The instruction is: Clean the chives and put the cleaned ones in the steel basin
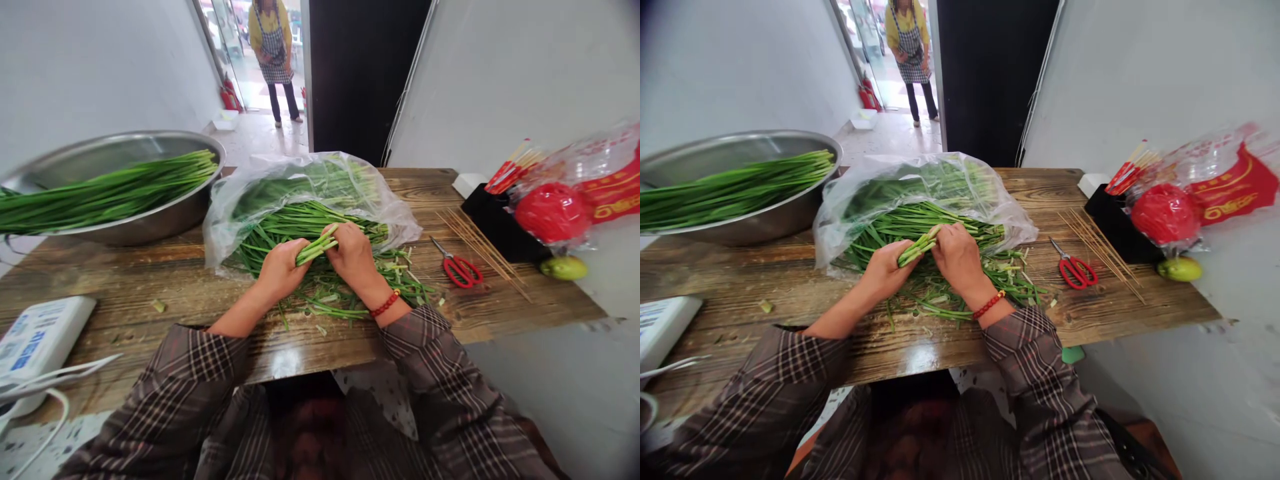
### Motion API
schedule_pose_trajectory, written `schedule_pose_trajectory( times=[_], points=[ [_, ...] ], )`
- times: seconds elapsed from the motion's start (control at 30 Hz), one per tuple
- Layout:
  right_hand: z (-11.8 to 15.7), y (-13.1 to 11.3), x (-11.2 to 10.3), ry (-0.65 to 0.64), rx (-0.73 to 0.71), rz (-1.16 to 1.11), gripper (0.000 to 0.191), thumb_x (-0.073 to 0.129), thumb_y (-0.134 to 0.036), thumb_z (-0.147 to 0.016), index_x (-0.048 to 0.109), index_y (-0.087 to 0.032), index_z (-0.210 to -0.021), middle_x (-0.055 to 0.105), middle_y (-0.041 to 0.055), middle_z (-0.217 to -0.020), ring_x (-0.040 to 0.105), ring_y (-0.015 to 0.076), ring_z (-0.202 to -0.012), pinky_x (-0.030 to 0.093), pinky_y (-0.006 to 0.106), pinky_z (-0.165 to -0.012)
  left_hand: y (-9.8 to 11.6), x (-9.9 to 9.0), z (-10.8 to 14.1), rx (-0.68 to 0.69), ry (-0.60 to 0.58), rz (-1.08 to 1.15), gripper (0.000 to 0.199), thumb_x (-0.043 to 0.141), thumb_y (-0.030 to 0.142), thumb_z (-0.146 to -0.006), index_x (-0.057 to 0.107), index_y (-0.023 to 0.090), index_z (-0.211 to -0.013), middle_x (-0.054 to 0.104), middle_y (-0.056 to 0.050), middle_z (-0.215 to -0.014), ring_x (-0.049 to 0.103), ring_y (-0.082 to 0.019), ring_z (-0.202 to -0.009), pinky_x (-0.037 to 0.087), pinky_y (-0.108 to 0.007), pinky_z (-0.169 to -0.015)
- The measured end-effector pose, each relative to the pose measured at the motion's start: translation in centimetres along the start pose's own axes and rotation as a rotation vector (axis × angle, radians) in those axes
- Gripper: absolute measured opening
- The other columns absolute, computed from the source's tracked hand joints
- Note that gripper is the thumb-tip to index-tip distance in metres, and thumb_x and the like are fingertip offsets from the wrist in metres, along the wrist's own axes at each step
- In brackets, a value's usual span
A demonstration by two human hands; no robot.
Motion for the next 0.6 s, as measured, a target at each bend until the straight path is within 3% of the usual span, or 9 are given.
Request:
schedule_pose_trajectory(
  times=[0.17,0.27,0.37,0.4,0.47,0.53,0.6],
  points=[
    [-0.3,1.1,-0.4,0.101,0.102,-0.256,0.009,0.053,-0.014,-0.082,0.060,-0.020,-0.086,0.066,0.0056,-0.086,0.056,0.0213,-0.085,0.045,0.035,-0.081,0.2,-0.1,0.0,-0.001,-0.004,-0.015,0.026,0.046,0.031,-0.087,0.044,0.020,-0.064,0.049,0.000,-0.062,0.041,-0.014,-0.057,0.031,-0.026,-0.058],
    [-0.3,4.5,-0.7,0.193,0.386,-0.593,0.008,0.053,-0.014,-0.075,0.057,-0.021,-0.076,0.058,-0.0016,-0.069,0.054,0.0151,-0.067,0.047,0.030,-0.069,-0.2,-0.1,0.1,-0.012,-0.013,0.008,0.027,0.046,0.033,-0.086,0.042,0.020,-0.063,0.047,0.000,-0.061,0.041,-0.014,-0.058,0.031,-0.026,-0.060],
    [0.5,7.5,-1.5,0.336,0.610,-0.940,0.007,0.050,-0.018,-0.075,0.056,-0.021,-0.075,0.056,-0.0044,-0.066,0.053,0.0106,-0.059,0.047,0.025,-0.061,-1.0,-0.2,0.2,-0.056,-0.015,0.073,0.031,0.046,0.038,-0.087,0.042,0.020,-0.063,0.045,0.002,-0.060,0.043,-0.013,-0.059,0.033,-0.025,-0.060],
    [0.5,7.7,-1.8,0.323,0.614,-0.991,0.008,0.051,-0.020,-0.076,0.059,-0.020,-0.079,0.058,-0.0045,-0.067,0.054,0.0100,-0.058,0.047,0.025,-0.060,-1.2,-0.3,0.2,-0.071,-0.018,0.102,0.032,0.046,0.039,-0.087,0.043,0.019,-0.063,0.045,0.003,-0.060,0.043,-0.012,-0.060,0.033,-0.025,-0.061],
    [0.1,6.9,-2.1,0.153,0.525,-0.962,0.013,0.055,-0.024,-0.079,0.065,-0.020,-0.086,0.062,-0.0035,-0.066,0.057,0.0107,-0.060,0.047,0.025,-0.061,-1.4,-0.2,0.2,-0.087,-0.031,0.161,0.031,0.047,0.041,-0.087,0.047,0.018,-0.066,0.047,0.003,-0.062,0.044,-0.012,-0.061,0.034,-0.024,-0.061],
    [-0.2,5.2,-2.4,-0.039,0.350,-0.776,0.013,0.057,-0.024,-0.081,0.070,-0.020,-0.085,0.067,-0.0009,-0.070,0.061,0.0129,-0.066,0.048,0.029,-0.067,-1.6,-0.2,0.1,-0.103,-0.028,0.215,0.027,0.050,0.040,-0.087,0.050,0.018,-0.072,0.049,0.004,-0.065,0.045,-0.011,-0.063,0.036,-0.023,-0.062],
    [-0.4,3.5,-3.0,-0.105,0.164,-0.574,0.012,0.060,-0.022,-0.082,0.070,-0.020,-0.077,0.070,0.0021,-0.079,0.064,0.0158,-0.078,0.049,0.033,-0.077,-1.9,-0.3,0.2,-0.134,-0.011,0.265,0.025,0.053,0.040,-0.087,0.051,0.018,-0.075,0.050,0.005,-0.065,0.045,-0.011,-0.062,0.037,-0.022,-0.062]
  ],
)
Point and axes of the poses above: each hand's wrist, its own z-axis away from the middle knuckle, its own x-axis out of the palm, y = z × x, the point moved 8 cm from there along -z, towards the middle knuckle
